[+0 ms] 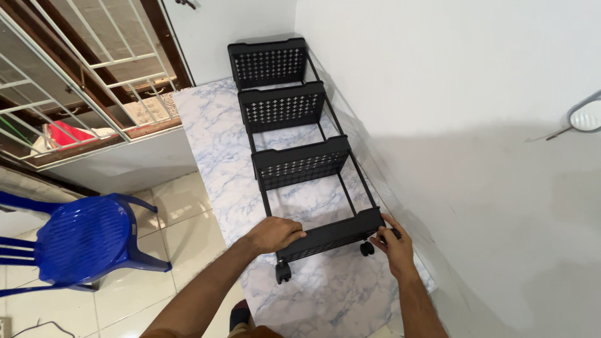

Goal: The person attaches four caster wheels to the base of a black three-tier plastic shelf unit on a marble countertop. They insert each wheel into its socket and press down to secure it, then lift and reposition the unit to verify stability.

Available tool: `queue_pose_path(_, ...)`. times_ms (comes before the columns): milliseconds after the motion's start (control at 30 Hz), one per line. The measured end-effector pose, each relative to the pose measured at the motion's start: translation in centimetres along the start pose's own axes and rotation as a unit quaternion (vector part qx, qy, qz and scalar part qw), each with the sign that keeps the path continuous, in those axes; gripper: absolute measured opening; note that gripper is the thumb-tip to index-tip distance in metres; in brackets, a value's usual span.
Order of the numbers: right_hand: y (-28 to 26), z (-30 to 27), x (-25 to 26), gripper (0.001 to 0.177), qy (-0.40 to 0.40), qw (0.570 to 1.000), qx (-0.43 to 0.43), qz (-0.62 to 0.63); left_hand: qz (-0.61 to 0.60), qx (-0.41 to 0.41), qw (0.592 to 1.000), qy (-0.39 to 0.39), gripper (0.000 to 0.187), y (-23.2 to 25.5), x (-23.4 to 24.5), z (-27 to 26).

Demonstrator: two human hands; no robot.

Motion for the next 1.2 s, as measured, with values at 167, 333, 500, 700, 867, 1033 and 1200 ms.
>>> queue_pose_path(167,0.0,0.3,0.3,0.047,0.015,1.0,0.015,-0.017,0.047,-0.051,0.995,0.07,0.031,-0.6,0.5,-1.1)
queue_pose_path(333,-1.1,0.0,0.3,0.049,0.063,0.994,0.01,-0.091,0.107,-0.062,0.99,0.065,0.035,-1.6,0.9,-3.0)
queue_pose_path(500,-0.9,-1.0,0.2,0.057,0.071,0.991,0.026,-0.109,0.133,-0.071,0.986,0.065,0.042,-2.7,0.2,-3.9)
queue_pose_path(700,2.3,-2.6,1.1,0.064,0.089,0.99,0.082,-0.076,0.159,-0.081,0.983,0.043,0.043,-3.9,-0.7,-3.5)
queue_pose_path(867,4.6,-5.0,0.5,0.066,0.113,0.972,0.159,-0.132,0.157,-0.099,0.982,0.037,0.04,-4.0,-0.5,-3.2)
queue_pose_path(1033,5.3,-9.3,-6.2,0.064,0.101,0.931,0.182,-0.3,0.158,-0.098,0.982,0.015,0.04,-4.4,-0.7,-2.7)
queue_pose_path(1200,5.3,-14.1,-16.3,0.075,0.014,0.812,0.222,-0.539,0.216,-0.13,0.968,0.0,0.04,-4.3,-0.8,-2.1)
Point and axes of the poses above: each hand's wrist, its own z-axis towards the middle knuckle, its own x-axis out of the back of the hand, y = z × x, the point moved 5 cm from there along z, towards the middle knuckle, and after that the axes turned 13 degrees about -y, right-handed, at the moved point
